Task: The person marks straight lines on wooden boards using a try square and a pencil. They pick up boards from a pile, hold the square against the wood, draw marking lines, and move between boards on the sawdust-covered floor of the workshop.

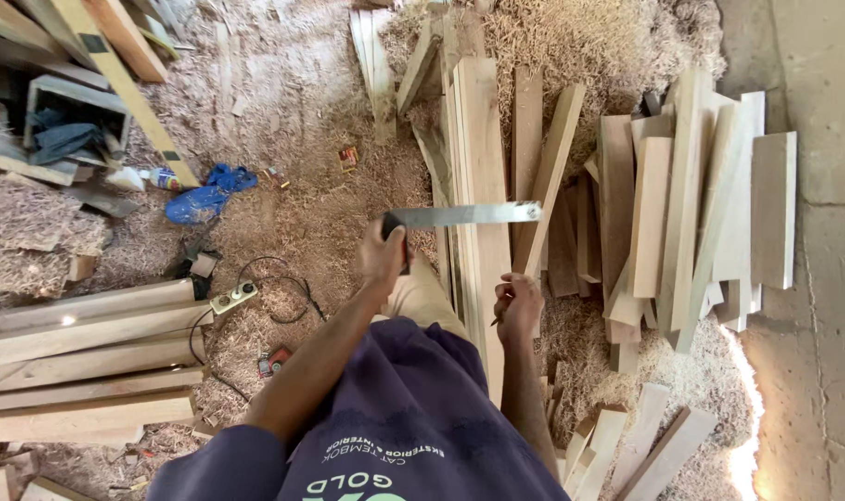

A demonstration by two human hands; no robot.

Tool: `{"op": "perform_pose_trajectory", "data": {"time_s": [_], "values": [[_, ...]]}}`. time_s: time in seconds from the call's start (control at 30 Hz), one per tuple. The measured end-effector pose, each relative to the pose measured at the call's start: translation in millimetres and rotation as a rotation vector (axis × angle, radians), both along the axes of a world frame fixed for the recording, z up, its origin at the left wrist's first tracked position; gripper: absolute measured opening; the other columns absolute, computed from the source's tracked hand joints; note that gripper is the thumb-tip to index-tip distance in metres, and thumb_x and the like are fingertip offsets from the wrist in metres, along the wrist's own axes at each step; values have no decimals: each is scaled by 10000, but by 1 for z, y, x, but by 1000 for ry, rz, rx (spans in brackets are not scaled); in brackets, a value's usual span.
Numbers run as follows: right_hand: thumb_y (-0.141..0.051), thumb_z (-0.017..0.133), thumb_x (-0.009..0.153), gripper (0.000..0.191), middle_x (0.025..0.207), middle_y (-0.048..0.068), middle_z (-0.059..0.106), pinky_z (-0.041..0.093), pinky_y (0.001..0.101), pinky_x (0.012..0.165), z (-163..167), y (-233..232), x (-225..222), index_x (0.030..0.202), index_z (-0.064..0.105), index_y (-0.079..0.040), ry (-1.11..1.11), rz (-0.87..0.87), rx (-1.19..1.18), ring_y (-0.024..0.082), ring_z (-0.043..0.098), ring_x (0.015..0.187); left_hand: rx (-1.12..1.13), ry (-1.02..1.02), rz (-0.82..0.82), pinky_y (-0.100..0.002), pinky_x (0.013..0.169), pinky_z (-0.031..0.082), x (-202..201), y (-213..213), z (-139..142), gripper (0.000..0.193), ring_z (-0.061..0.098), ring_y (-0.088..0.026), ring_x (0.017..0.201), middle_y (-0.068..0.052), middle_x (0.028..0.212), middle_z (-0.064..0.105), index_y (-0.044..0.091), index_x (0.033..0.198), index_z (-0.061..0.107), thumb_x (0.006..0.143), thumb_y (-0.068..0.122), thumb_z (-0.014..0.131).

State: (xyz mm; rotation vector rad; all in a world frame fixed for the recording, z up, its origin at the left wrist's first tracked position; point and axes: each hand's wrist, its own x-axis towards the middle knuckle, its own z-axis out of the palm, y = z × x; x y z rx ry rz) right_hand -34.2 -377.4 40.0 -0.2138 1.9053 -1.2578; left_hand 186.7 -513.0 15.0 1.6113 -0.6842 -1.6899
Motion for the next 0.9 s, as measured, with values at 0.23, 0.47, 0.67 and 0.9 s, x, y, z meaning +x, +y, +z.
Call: {"op": "perform_pose_trajectory", "data": {"time_s": [0.23,0.47,0.67,0.9], "values": [[-410,337,1086,535,642,81,623,477,328,450,-21,-79,-59,882,640,-19,-266,-83,-68,152,544,470,-71,-5,59,-328,416,510,-97,-107,-46,220,621,-160,486,-155,763,658,-31,1133,575,984,125,623],[-400,375,1128,506,584,27,550,339,277,371,-16,-191,-99,908,661,-46,-190,-17,-14,119,389,408,-10,-182,43,-510,715,541,-153,-206,-72,330,657,-331,765,-168,977,626,61,1230,530,951,226,589],[-262,466,1102,380,709,91,630,502,312,510,8,-248,-119,960,658,33,-94,123,-211,159,581,567,-259,-397,-68,-499,787,505,-177,-217,-94,275,634,-326,881,-177,965,620,4,1174,563,985,196,620],[-83,570,1015,119,870,132,704,617,345,655,6,-268,-116,1057,613,20,-136,121,-244,209,713,735,-41,-229,-153,-455,752,512,-193,-215,-86,247,630,-278,805,-155,884,608,16,1126,558,995,224,573]]}}
